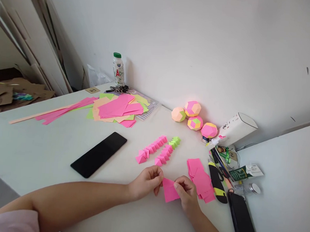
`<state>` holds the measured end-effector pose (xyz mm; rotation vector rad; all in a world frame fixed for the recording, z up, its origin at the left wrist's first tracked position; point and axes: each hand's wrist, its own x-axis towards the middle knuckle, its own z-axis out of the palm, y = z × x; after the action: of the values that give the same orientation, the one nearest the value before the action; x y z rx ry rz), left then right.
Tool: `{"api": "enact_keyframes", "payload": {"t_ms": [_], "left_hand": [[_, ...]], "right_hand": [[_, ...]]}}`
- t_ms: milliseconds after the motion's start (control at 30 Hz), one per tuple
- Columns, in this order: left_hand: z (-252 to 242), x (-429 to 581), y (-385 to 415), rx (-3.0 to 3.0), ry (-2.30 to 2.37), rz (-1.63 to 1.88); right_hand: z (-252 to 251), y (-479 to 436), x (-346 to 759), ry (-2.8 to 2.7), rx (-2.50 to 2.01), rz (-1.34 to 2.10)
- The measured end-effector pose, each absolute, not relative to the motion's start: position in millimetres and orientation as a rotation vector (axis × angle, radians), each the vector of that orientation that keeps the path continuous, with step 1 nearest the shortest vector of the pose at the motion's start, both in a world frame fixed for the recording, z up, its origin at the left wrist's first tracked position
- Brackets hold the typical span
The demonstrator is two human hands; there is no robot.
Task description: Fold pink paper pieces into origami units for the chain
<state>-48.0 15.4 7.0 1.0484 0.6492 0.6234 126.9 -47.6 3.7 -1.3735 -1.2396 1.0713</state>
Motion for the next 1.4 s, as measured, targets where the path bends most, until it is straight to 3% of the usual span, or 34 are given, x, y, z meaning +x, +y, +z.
{"api": "enact_keyframes", "payload": {"t_ms": [433, 1400], "left_hand": [[9, -48, 15, 0.966, 0.542, 0.674], [2, -47, 15, 1.052, 0.626, 0.760]], "right_hand": [[6, -49, 120, -1.061, -1.328, 1.251], [4, -45, 119, -1.383, -1.189, 1.109]]}}
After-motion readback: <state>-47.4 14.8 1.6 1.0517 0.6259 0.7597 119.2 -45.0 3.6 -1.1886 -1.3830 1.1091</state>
